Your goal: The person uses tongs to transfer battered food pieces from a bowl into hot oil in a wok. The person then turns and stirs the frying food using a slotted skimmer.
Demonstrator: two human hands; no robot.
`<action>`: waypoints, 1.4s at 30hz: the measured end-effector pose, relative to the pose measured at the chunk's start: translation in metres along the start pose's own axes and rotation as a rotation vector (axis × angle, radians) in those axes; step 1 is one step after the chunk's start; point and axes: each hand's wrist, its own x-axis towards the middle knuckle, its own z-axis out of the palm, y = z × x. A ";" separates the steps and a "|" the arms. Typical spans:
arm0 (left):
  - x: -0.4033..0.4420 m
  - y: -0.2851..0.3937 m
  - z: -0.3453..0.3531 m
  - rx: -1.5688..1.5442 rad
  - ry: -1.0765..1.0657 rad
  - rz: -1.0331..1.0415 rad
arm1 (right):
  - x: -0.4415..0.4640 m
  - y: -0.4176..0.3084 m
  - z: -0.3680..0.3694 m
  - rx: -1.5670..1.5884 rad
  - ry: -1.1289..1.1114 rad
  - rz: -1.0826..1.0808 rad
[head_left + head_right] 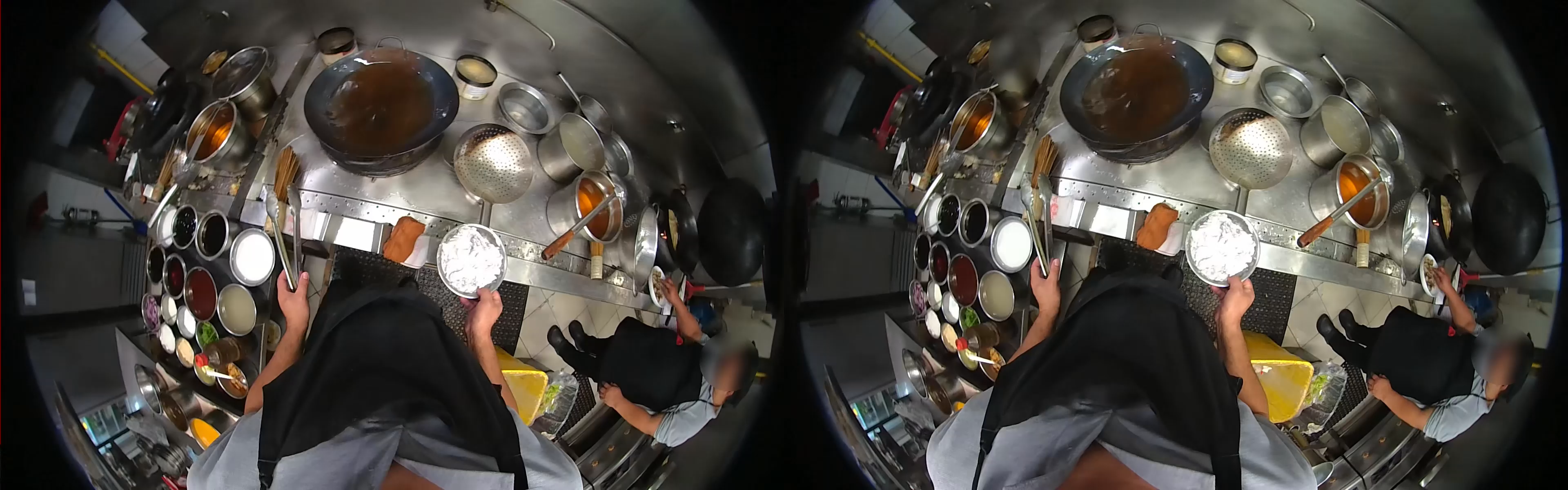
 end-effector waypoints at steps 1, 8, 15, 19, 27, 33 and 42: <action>-0.007 0.006 -0.005 0.024 0.020 -0.007 | -0.002 0.001 0.000 -0.003 -0.002 0.002; -0.018 0.007 0.006 0.006 0.056 -0.003 | 0.008 0.006 0.000 0.033 -0.023 -0.031; -0.026 -0.012 0.007 0.007 0.095 0.021 | -0.002 -0.002 -0.002 -0.008 -0.018 0.003; -0.026 -0.010 0.009 0.059 0.061 -0.056 | -0.001 0.005 -0.005 0.000 0.003 0.023; -0.005 -0.011 0.015 0.082 -0.005 0.023 | 0.003 -0.001 0.000 -0.032 -0.005 -0.047; 0.022 0.069 0.006 0.417 -0.264 0.544 | 0.010 -0.013 0.009 -0.076 -0.052 -0.153; 0.058 0.274 0.050 1.045 -0.608 1.202 | 0.009 -0.040 0.035 -0.005 -0.100 -0.187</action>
